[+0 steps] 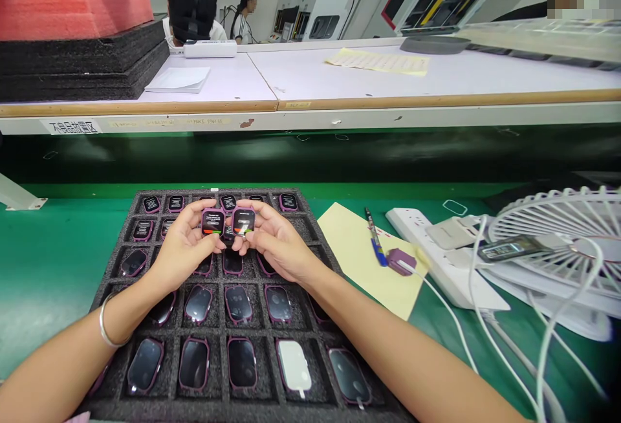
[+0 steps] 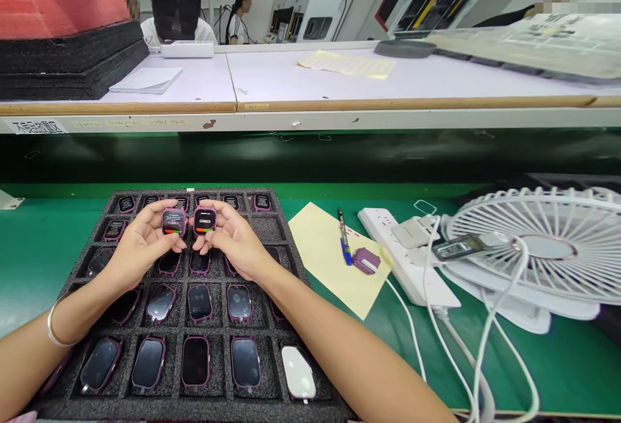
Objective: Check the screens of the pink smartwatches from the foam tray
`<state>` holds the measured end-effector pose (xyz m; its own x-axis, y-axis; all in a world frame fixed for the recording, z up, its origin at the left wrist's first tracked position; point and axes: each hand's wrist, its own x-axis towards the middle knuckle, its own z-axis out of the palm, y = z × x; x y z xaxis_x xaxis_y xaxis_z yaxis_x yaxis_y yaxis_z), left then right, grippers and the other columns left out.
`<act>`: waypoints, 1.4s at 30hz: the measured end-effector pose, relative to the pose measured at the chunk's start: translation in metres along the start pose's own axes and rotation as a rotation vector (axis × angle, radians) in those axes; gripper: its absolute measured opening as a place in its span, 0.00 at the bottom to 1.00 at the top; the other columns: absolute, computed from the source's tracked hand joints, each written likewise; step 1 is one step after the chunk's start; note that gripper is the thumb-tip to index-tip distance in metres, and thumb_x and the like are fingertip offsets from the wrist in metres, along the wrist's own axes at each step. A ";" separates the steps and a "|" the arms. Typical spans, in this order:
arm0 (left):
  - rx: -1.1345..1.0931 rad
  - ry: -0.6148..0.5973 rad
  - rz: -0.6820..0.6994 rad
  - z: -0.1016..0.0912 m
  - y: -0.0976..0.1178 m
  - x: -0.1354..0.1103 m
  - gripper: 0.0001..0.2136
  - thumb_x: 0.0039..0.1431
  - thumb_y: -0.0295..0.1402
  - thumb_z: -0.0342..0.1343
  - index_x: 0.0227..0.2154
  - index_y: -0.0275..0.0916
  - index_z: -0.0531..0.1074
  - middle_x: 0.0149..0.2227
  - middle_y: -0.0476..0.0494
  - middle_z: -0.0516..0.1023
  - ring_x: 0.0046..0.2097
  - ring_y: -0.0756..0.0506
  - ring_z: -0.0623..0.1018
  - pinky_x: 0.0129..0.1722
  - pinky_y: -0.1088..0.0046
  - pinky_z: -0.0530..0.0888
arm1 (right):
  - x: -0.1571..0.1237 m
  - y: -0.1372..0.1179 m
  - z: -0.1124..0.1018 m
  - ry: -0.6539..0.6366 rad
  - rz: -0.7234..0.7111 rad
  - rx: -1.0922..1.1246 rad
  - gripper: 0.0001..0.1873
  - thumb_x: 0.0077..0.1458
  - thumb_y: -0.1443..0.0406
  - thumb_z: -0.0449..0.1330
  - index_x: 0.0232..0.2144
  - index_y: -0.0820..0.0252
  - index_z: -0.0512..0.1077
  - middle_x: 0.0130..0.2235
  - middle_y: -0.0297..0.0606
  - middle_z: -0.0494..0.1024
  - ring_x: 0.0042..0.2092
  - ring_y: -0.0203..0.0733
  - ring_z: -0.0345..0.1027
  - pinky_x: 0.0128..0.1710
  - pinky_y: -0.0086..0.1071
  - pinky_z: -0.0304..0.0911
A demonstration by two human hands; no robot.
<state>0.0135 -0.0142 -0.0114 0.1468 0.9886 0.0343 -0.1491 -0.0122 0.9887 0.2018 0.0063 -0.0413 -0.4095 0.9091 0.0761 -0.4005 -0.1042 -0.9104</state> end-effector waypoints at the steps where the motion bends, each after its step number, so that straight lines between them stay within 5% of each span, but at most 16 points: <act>1: 0.005 0.003 0.004 0.000 0.000 0.000 0.25 0.49 0.25 0.67 0.51 0.40 0.68 0.43 0.45 0.78 0.30 0.52 0.78 0.34 0.72 0.79 | 0.000 0.000 0.000 -0.002 0.000 -0.002 0.27 0.50 0.70 0.65 0.52 0.52 0.67 0.45 0.38 0.79 0.32 0.38 0.75 0.33 0.34 0.71; 9: -0.004 -0.007 0.028 -0.001 -0.002 0.001 0.21 0.50 0.26 0.66 0.46 0.39 0.67 0.41 0.47 0.78 0.28 0.54 0.79 0.31 0.77 0.79 | 0.000 0.001 -0.001 -0.038 -0.032 -0.029 0.25 0.54 0.66 0.67 0.53 0.54 0.67 0.43 0.38 0.79 0.31 0.37 0.74 0.32 0.33 0.70; 16: -0.035 -0.016 -0.016 -0.001 0.000 -0.002 0.23 0.49 0.26 0.63 0.50 0.39 0.67 0.45 0.45 0.79 0.32 0.49 0.84 0.37 0.71 0.83 | 0.000 -0.001 -0.001 -0.008 -0.063 -0.010 0.24 0.49 0.71 0.65 0.49 0.55 0.69 0.37 0.32 0.77 0.30 0.35 0.73 0.30 0.30 0.66; 28: -0.021 0.000 -0.056 0.001 0.000 -0.003 0.18 0.53 0.31 0.63 0.48 0.38 0.69 0.41 0.47 0.81 0.30 0.47 0.85 0.34 0.70 0.85 | 0.000 -0.001 0.000 0.021 -0.034 -0.012 0.19 0.53 0.63 0.69 0.46 0.57 0.70 0.35 0.33 0.77 0.25 0.31 0.65 0.25 0.28 0.61; 42: -0.049 -0.014 -0.072 0.000 0.002 -0.002 0.20 0.51 0.29 0.62 0.49 0.38 0.70 0.42 0.46 0.81 0.31 0.46 0.85 0.35 0.68 0.85 | -0.001 -0.002 0.001 0.013 -0.040 -0.035 0.21 0.50 0.67 0.68 0.46 0.56 0.69 0.35 0.31 0.76 0.26 0.32 0.65 0.27 0.30 0.61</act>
<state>0.0126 -0.0158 -0.0099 0.1724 0.9844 -0.0342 -0.1850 0.0665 0.9805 0.2022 0.0054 -0.0390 -0.3834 0.9173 0.1074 -0.3868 -0.0539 -0.9206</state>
